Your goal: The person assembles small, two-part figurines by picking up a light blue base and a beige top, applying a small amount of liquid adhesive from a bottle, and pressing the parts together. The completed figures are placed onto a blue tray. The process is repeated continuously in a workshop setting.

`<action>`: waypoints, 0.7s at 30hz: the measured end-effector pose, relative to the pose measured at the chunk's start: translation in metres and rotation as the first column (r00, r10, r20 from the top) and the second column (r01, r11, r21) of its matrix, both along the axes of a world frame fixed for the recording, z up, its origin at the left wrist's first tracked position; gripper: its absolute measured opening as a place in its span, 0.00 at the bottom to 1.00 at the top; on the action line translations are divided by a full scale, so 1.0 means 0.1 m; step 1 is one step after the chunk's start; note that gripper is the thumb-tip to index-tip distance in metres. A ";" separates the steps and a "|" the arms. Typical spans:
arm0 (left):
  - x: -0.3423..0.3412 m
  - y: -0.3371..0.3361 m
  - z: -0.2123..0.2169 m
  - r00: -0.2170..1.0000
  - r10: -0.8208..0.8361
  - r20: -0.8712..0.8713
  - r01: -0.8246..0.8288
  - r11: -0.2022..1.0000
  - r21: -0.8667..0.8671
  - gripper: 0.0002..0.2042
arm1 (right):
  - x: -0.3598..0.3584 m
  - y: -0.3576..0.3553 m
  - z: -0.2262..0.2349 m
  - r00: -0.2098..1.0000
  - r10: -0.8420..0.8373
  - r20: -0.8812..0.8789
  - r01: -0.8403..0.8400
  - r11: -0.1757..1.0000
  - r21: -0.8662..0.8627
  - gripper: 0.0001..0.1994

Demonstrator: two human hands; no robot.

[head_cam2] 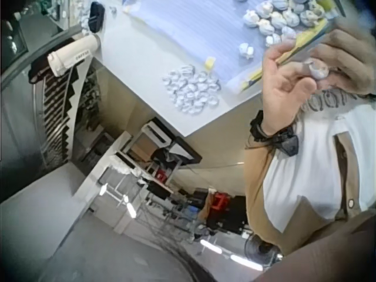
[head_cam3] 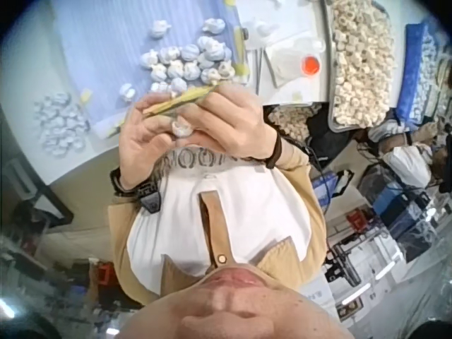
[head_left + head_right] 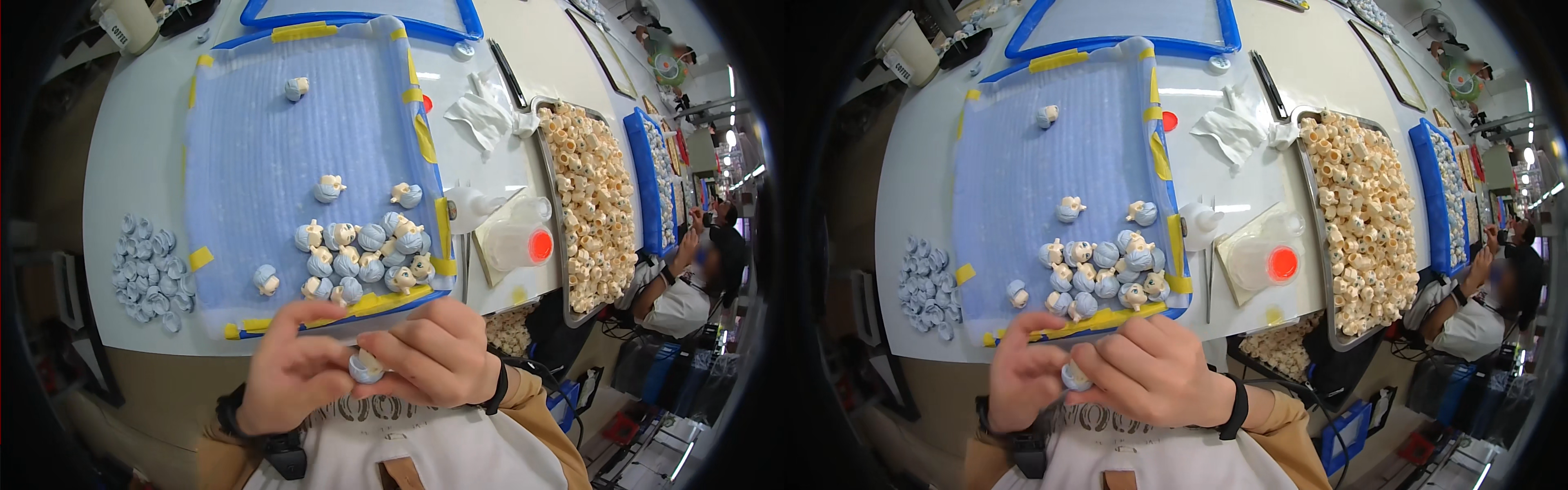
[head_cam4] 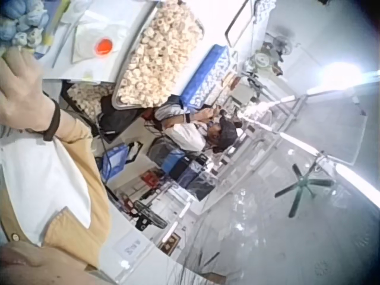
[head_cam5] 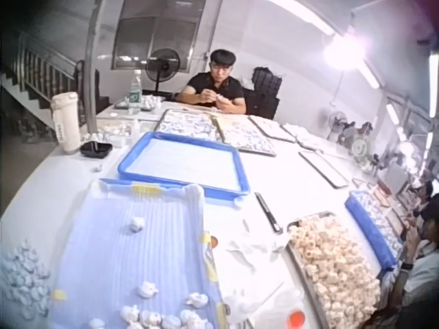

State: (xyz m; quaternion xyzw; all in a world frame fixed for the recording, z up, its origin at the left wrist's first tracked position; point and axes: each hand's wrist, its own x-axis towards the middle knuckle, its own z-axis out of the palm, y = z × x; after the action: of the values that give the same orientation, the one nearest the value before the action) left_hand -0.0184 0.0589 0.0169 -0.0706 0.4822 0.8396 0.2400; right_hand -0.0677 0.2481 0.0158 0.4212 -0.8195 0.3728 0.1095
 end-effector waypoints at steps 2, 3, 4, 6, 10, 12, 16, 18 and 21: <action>0.26 -0.20 0.06 0.970 0.214 -0.111 -0.229 0.963 -0.139 0.27 | -0.11 -0.05 0.03 0.992 -0.125 -0.015 0.126 0.988 0.095 0.21; 0.40 -0.35 0.04 0.888 0.363 -0.283 -0.415 0.897 -0.150 0.27 | -0.15 -0.09 0.05 0.983 -0.184 -0.018 0.184 0.974 0.133 0.21; 0.48 -0.50 0.00 0.754 0.479 -0.449 -0.584 0.802 -0.125 0.29 | -0.20 -0.13 0.07 0.963 -0.268 -0.007 0.264 0.942 0.207 0.24; 0.62 -0.78 -0.15 0.594 0.580 -0.558 -0.800 0.502 -0.329 0.29 | -0.27 -0.26 0.07 0.922 -0.387 0.006 0.361 0.867 0.344 0.30; 0.63 -1.20 -0.29 0.599 0.119 -0.792 -0.757 -0.238 -0.608 0.45 | -0.11 -0.23 0.11 0.952 -0.282 0.117 0.245 0.934 0.261 0.33; 0.57 -1.45 -0.31 0.818 -0.104 -0.565 -0.555 -0.398 -0.731 0.53 | -0.05 -0.22 0.09 0.953 -0.261 0.151 0.217 0.941 0.258 0.32; 0.39 -1.56 -0.38 0.886 -0.160 -0.434 -0.462 -0.378 -0.803 0.50 | -0.01 -0.20 0.08 0.966 -0.160 0.204 0.127 0.978 0.166 0.32; 0.31 -1.57 -0.48 0.869 -0.110 -0.482 -0.493 -0.277 -0.825 0.47 | 0.00 -0.19 0.07 0.964 -0.134 0.231 0.110 0.987 0.115 0.31; 0.35 -1.57 -0.58 0.799 -0.079 -0.596 -0.596 -0.224 -0.771 0.39 | 0.02 -0.16 0.04 0.959 -0.129 0.251 0.113 0.991 0.078 0.30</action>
State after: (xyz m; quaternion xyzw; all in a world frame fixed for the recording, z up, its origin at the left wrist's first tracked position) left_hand 0.0161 -0.0979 -0.0415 -0.1396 0.9479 0.1953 -0.2092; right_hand -0.0652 0.2324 0.0200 0.3221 -0.8622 0.3908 0.0121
